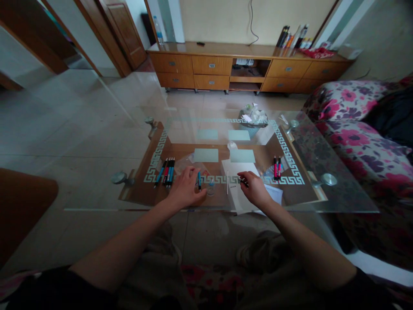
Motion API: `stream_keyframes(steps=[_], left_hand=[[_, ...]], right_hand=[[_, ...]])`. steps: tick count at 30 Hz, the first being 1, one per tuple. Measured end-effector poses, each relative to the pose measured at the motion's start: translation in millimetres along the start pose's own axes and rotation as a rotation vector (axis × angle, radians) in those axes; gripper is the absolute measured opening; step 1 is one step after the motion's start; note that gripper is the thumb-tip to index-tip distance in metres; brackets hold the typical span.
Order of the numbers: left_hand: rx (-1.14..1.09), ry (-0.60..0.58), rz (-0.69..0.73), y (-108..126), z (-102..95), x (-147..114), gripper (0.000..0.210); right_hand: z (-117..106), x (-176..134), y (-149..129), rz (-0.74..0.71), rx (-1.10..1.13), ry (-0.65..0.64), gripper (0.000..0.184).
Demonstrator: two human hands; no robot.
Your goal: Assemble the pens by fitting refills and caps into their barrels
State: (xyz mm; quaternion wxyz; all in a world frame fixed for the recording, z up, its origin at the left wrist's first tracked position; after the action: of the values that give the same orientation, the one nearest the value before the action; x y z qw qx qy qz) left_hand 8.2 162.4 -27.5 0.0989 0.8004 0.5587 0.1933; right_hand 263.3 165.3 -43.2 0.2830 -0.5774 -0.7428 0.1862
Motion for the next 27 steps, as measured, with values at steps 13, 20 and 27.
stream_keyframes(steps=[13,20,27], left_hand=[[-0.041,-0.069,0.055,1.4,9.9,-3.5,0.077],[-0.022,-0.112,0.069,1.6,14.5,-4.3,0.083],[0.043,-0.146,0.080,2.7,15.0,-5.8,0.080]], right_hand=[[-10.5,-6.8,-19.9,-0.057,-0.055,-0.009,0.029],[-11.5,-10.5,-29.1,-0.085,-0.077,-0.029,0.026],[-11.0,-11.7,-31.1,-0.105,-0.116,-0.047,0.024]])
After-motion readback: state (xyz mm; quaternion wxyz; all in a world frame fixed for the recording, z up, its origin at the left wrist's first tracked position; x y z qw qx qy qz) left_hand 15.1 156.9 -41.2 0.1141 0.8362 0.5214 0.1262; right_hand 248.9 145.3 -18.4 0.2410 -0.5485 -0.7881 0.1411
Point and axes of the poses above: each hand's wrist, its own x-axis towards the middle knuckle, its own z-axis out of the palm, y = z × x, the point moved 8 cm from there along x, towards the middle knuckle, and after that the axes turned 4 degrees about y, right-handed, at the moved point
